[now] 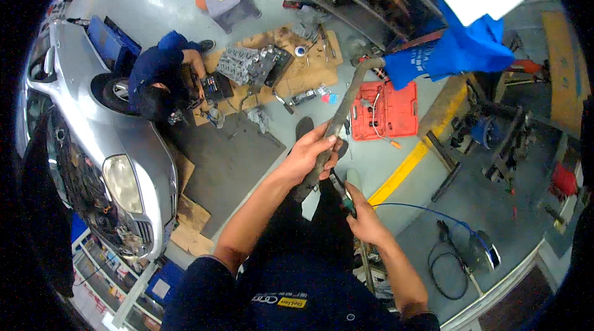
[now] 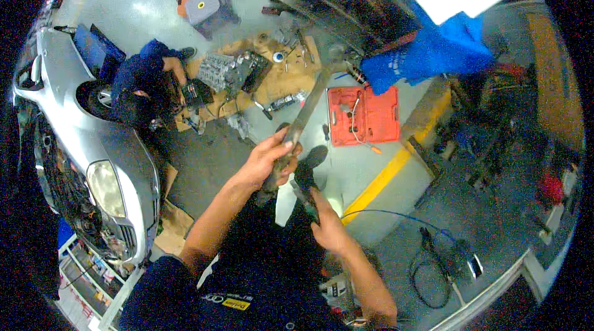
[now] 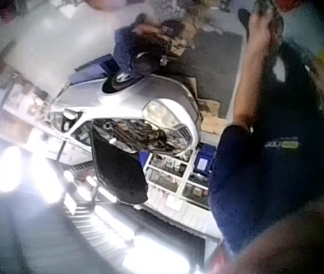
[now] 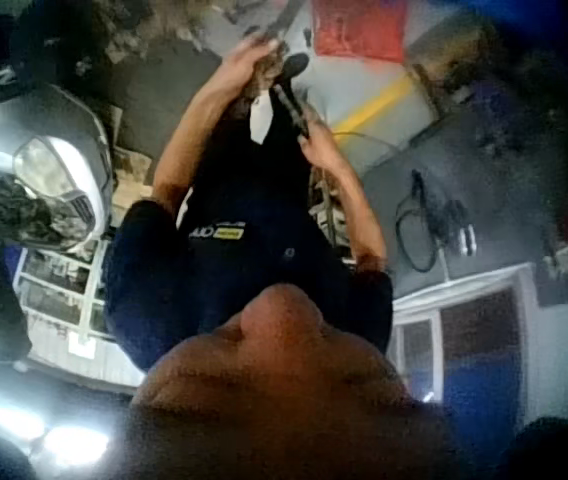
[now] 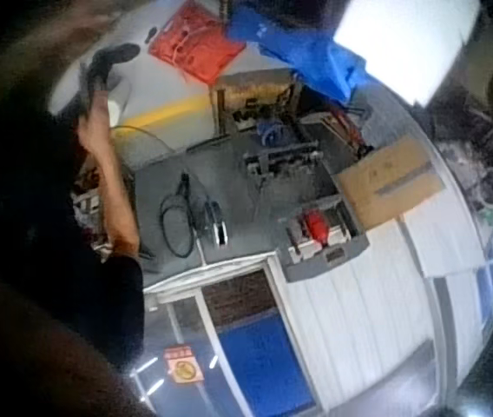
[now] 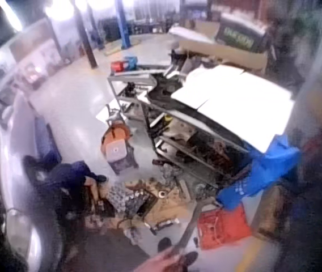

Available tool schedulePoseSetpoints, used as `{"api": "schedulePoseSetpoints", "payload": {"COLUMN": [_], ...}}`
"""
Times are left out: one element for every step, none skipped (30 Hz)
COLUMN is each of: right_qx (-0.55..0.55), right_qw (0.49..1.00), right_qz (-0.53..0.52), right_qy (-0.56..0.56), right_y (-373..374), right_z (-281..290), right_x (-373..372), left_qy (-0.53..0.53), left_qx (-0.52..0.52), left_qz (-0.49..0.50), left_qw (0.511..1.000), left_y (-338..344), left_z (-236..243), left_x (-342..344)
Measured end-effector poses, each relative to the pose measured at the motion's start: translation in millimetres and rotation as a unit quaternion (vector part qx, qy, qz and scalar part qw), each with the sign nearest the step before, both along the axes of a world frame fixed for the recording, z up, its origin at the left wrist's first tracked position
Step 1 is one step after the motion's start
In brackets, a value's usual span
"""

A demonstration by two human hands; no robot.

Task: The person works on a car engine with the hood open, using a ratchet to tighten bolts on a metal component. They then use pliers to adjust a hose clamp and manipulate various hoses and wires within the engine bay.

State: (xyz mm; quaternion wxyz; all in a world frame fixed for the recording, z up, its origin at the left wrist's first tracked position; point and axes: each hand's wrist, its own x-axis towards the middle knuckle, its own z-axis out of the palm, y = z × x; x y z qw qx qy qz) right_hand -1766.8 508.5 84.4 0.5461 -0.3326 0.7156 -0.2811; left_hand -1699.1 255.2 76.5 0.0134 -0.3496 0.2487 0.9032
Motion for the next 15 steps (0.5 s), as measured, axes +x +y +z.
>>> {"api": "schedulePoseSetpoints", "payload": {"right_qx": [-0.012,-0.017,-0.02,-0.023,-0.028,-0.033,-0.037,-0.045,-0.053,-0.061,-0.053,-0.047,-0.04,-0.037,-0.034], "right_qw": [0.999,0.999,0.999,0.999,0.999,0.999,0.999,0.998,0.998,0.997,0.997,0.998,0.998,0.999,0.999], "right_qz": [0.014,0.009,0.003,-0.002,-0.002,-0.002,-0.001,-0.007,-0.012,-0.017,-0.017,-0.016,-0.014,-0.013,-0.011], "right_qy": [0.026,0.028,0.031,0.033,0.035,0.037,0.04,0.042,0.045,0.047,0.044,0.041,0.038,0.033,0.027], "right_y": [0.4,2.9,5.3,8.3,8.0,6.4,4.6,6.2,7.5,8.1,11.1,13.2,14.4,15.7,16.7], "right_z": [20.2,33.7,47.1,61.2,70.9,80.8,90.4,95.6,99.5,103.0,106.1,108.5,109.9,108.8,105.6], "right_x": [0.7,3.1,5.6,8.3,13.6,18.9,22.6,29.0,34.6,38.7,44.2,48.6,52.2,56.1,59.1], "left_qy": [0.025,0.032,0.04,0.048,0.059,0.066,0.072,0.076,0.077,0.077,0.076,0.075,0.065,0.052,0.039], "left_qx": [0.0,-0.008,-0.016,-0.024,-0.026,-0.037,-0.048,-0.055,-0.059,-0.076,-0.091,-0.105,-0.126,-0.147,-0.168], "left_qz": [-0.013,-0.03,-0.047,-0.064,-0.077,-0.086,-0.094,-0.104,-0.108,-0.123,-0.14,-0.157,-0.183,-0.207,-0.23], "left_qw": [1.0,0.999,0.998,0.996,0.995,0.993,0.992,0.99,0.989,0.986,0.983,0.979,0.973,0.966,0.958], "left_y": [3.5,8.0,12.1,15.6,16.9,18.7,20.2,22.6,22.4,21.3,22.7,23.9,26.2,28.4,29.3], "left_z": [16.0,28.9,42.5,54.8,58.1,64.4,71.8,77.0,86.9,96.1,103.1,108.2,104.4,99.1,95.7], "left_x": [-1.5,-4.9,-8.6,-11.9,-9.2,-7.1,-6.2,-3.4,-2.6,-3.1,-3.6,-4.1,-4.5,-4.3,-3.6]}}
